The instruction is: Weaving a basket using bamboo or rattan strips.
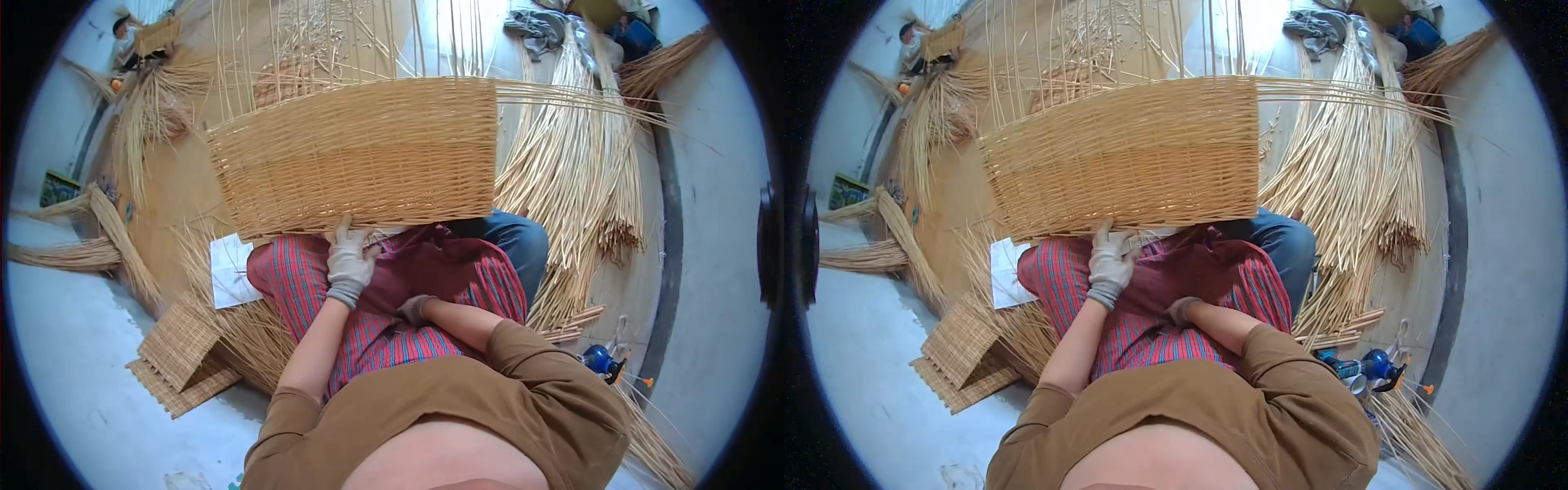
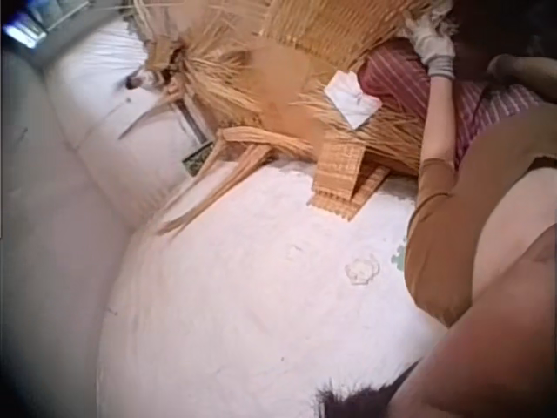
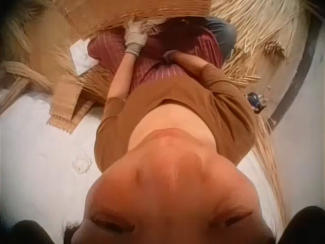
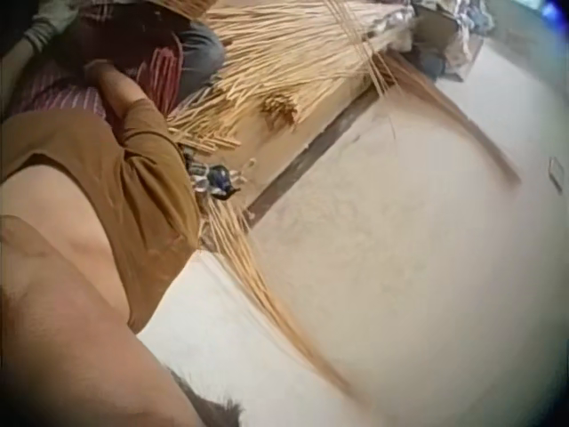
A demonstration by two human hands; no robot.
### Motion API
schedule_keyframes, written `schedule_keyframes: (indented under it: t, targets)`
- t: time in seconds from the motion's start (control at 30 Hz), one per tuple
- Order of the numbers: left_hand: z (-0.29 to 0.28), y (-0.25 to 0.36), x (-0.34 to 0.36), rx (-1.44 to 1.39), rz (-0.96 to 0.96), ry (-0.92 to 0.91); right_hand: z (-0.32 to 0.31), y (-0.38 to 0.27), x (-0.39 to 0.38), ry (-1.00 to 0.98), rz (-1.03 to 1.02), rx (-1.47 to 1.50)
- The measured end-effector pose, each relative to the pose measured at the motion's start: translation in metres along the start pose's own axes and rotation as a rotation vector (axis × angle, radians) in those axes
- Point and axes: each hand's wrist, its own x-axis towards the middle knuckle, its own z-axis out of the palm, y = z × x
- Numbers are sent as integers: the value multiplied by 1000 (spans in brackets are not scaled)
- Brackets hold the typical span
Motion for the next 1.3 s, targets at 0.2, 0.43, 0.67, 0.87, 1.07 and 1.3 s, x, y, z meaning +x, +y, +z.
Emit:
schedule_keyframes:
  t: [0.2, 0.43, 0.67, 0.87, 1.07, 1.3]
  targets:
    - [11, 13, -43, -485, -7, -84, -56, 12, -49, 944, -102, 549]
    - [28, 77, -62, -859, -45, -271, -72, -6, -169, 893, -354, 1142]
    - [18, 73, -43, -1017, -219, -535, -70, -15, -207, 1011, -159, 597]
    - [-45, 54, 19, -1904, -296, -289, -82, 24, -242, 980, 27, 174]
    - [-78, 11, 48, -1865, -222, -200, -86, 93, -242, 1022, -21, 733]
    - [45, 17, -29, -1276, -846, -654, -113, 125, -210, 1174, -235, 1502]
